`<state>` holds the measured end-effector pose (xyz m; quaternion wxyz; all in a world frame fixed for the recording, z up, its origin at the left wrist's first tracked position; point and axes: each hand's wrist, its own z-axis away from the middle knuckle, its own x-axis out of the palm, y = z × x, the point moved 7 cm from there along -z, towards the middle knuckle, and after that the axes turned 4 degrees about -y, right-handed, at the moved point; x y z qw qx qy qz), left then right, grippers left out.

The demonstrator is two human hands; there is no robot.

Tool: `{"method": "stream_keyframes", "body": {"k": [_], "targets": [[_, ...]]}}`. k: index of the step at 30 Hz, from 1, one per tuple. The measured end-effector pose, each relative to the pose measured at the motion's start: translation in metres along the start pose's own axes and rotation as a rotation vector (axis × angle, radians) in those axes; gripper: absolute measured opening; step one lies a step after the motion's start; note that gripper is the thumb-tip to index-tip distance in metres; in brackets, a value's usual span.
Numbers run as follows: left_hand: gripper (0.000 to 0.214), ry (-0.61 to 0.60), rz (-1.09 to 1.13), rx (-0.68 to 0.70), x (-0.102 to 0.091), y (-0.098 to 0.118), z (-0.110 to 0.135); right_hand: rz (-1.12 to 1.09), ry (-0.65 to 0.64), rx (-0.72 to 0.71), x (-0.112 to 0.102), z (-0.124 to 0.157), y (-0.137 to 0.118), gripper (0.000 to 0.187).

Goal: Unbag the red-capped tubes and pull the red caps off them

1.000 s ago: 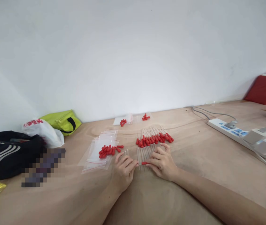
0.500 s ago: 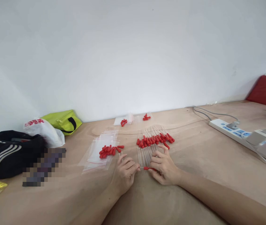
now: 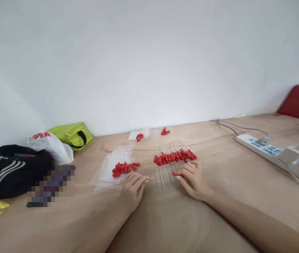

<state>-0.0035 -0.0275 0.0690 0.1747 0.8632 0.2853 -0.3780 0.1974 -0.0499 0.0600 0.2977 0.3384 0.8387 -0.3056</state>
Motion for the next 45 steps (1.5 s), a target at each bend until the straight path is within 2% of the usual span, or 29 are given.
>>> {"method": "stream_keyframes", "body": {"k": [5,9,11,15,19,24,27,30,36,42,45], "targets": [[0.035,-0.046,0.004,-0.102,0.01,-0.01,-0.002,0.077,0.14,0.172,-0.002,0.002,0.025,0.016],[0.03,-0.047,0.034,-0.14,0.018,-0.012,-0.005,0.151,0.193,0.357,-0.007,0.006,0.051,0.014],[0.025,-0.049,0.056,-0.158,0.022,-0.01,-0.007,0.174,0.198,0.398,-0.01,0.008,0.058,0.016],[0.023,-0.115,0.09,-0.17,0.028,-0.003,-0.013,0.188,0.179,0.348,-0.013,0.007,0.056,0.018],[0.032,-0.132,0.028,-0.167,0.018,0.002,-0.012,0.244,0.158,0.284,-0.011,0.003,0.051,0.022],[0.027,-0.04,-0.11,-0.36,0.002,-0.013,0.012,0.32,0.127,0.27,-0.006,0.0,0.052,0.03],[0.028,-0.1,-0.101,-0.424,0.01,-0.018,0.026,0.312,0.13,0.268,-0.006,-0.001,0.053,0.031],[0.026,-0.182,-0.048,-0.376,0.018,-0.012,0.029,0.298,0.151,0.278,-0.007,-0.001,0.054,0.028],[0.028,-0.33,0.105,-0.232,0.021,0.006,0.015,0.304,0.174,0.288,-0.008,-0.001,0.053,0.021],[0.044,-0.509,0.156,-0.144,0.03,0.004,0.0,0.337,0.176,0.292,-0.004,-0.007,0.054,0.016],[0.05,-0.544,0.154,-0.121,0.033,0.002,-0.007,0.397,0.16,0.288,0.001,-0.013,0.056,0.019]]}}
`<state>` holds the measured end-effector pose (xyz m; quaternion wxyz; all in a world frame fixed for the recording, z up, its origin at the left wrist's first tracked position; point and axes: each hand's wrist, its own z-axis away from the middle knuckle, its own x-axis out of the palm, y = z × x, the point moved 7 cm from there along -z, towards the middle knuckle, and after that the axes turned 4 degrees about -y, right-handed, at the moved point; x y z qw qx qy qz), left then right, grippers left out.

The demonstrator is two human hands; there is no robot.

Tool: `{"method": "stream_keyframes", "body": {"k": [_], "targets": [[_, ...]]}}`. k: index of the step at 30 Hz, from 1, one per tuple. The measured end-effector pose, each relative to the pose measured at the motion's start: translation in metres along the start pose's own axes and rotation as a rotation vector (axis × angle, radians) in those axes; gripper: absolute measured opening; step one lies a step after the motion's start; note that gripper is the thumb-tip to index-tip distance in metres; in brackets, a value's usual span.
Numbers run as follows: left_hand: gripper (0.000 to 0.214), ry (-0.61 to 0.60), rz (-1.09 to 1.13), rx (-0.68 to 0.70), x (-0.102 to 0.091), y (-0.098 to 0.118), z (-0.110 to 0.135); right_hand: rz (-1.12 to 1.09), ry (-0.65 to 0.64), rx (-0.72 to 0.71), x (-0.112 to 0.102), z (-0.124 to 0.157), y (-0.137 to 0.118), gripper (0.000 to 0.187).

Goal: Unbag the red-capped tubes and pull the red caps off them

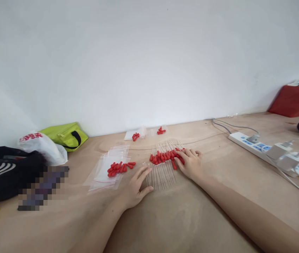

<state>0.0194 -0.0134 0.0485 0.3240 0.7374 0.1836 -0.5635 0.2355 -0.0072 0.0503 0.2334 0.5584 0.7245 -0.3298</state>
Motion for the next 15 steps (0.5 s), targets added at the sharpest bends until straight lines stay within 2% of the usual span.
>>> {"method": "stream_keyframes", "body": {"k": [5,10,15], "targets": [[0.054,0.039,-0.017,-0.04,0.0,-0.004,0.0,0.053,-0.041,-0.055,0.011,-0.008,-0.004,0.022],[0.072,0.108,-0.044,-0.116,0.004,-0.014,0.004,0.02,-0.039,-0.075,0.012,-0.011,-0.005,0.017],[0.073,0.086,-0.046,-0.088,0.005,-0.014,0.003,-0.045,0.061,-0.061,0.003,-0.008,-0.004,0.018]]}}
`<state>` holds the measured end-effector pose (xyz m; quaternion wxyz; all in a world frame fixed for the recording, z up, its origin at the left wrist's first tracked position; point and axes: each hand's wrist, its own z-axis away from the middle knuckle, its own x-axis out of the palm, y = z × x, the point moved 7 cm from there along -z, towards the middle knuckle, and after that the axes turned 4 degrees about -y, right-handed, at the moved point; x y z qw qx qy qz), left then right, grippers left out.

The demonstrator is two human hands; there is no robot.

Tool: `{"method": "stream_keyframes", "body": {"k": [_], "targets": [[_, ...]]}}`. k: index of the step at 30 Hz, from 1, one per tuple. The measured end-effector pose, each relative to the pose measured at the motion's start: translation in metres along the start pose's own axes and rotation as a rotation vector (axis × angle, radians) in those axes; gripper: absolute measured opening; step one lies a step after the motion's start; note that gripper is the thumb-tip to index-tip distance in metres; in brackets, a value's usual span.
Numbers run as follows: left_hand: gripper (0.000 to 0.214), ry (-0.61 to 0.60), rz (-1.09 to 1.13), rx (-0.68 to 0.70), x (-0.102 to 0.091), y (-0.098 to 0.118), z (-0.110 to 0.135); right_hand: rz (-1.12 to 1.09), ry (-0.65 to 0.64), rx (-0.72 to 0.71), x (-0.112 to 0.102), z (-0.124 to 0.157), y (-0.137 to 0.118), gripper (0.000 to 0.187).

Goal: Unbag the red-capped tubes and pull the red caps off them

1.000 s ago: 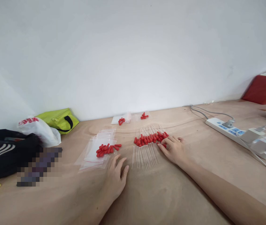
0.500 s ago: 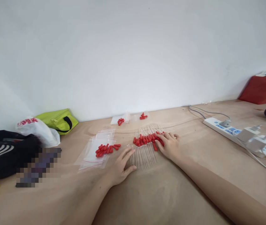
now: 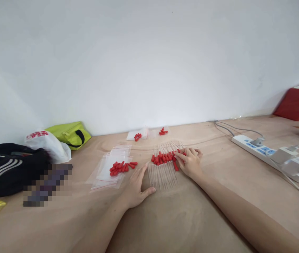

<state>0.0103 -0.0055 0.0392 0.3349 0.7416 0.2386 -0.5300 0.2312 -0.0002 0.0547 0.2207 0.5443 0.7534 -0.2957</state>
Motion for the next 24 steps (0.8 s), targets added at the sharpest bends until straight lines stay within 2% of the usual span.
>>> {"method": "stream_keyframes", "body": {"k": [6,10,13,20,24], "targets": [[0.07,0.014,0.016,0.014,-0.001,0.002,0.001,-0.133,0.08,-0.002,-0.021,0.011,-0.003,0.025],[0.063,0.15,0.006,-0.031,-0.006,-0.005,0.004,-0.255,0.006,-0.104,-0.027,0.021,-0.02,0.028],[0.052,0.279,-0.06,-0.009,-0.015,-0.005,0.005,-0.307,-0.085,-0.187,-0.024,0.026,-0.035,0.03],[0.018,0.389,-0.232,0.199,-0.027,0.028,0.008,-0.384,-0.204,-0.287,-0.02,0.029,-0.058,0.027],[0.016,0.422,-0.229,0.24,-0.029,0.042,0.008,-0.388,-0.245,-0.273,-0.02,0.028,-0.065,0.016]]}}
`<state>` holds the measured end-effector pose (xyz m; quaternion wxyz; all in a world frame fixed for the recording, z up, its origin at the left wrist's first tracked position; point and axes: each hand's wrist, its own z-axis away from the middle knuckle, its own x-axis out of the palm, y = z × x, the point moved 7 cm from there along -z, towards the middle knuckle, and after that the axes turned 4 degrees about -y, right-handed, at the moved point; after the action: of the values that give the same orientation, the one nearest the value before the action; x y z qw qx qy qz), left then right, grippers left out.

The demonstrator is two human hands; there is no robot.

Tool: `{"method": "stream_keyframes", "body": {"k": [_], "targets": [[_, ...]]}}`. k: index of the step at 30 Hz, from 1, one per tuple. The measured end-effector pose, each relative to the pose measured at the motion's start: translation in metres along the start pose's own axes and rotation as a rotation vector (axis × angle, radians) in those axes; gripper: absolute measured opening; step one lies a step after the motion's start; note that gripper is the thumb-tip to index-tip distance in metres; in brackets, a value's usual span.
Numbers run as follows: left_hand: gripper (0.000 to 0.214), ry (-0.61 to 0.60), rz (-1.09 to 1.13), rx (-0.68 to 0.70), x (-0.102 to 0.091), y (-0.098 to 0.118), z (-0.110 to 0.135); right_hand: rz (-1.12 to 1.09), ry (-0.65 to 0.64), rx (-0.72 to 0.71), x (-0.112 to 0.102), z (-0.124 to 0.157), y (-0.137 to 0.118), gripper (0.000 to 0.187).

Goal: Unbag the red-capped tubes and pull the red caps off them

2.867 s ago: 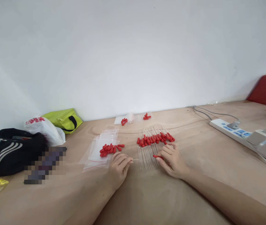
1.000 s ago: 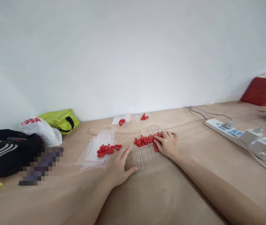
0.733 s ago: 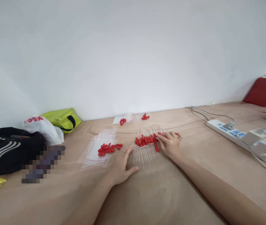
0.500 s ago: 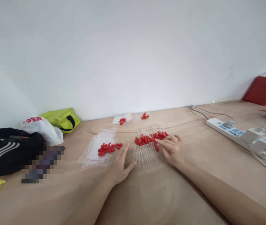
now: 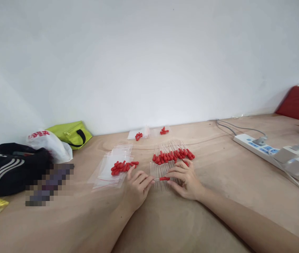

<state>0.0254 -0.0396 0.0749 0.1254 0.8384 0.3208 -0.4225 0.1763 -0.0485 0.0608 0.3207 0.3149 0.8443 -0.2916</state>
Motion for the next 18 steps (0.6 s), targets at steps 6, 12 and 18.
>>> {"method": "stream_keyframes", "body": {"k": [6,12,18], "targets": [[0.013,-0.012,0.037,0.034,0.002,0.006,-0.003,0.055,0.064,-0.042,0.007,-0.001,-0.006,0.014],[0.015,-0.071,0.079,0.047,0.005,0.01,-0.006,0.079,0.046,-0.09,0.008,0.001,-0.009,0.013],[0.016,-0.055,0.139,0.029,0.006,0.011,-0.003,0.089,0.023,-0.135,0.01,0.003,-0.014,0.016]]}}
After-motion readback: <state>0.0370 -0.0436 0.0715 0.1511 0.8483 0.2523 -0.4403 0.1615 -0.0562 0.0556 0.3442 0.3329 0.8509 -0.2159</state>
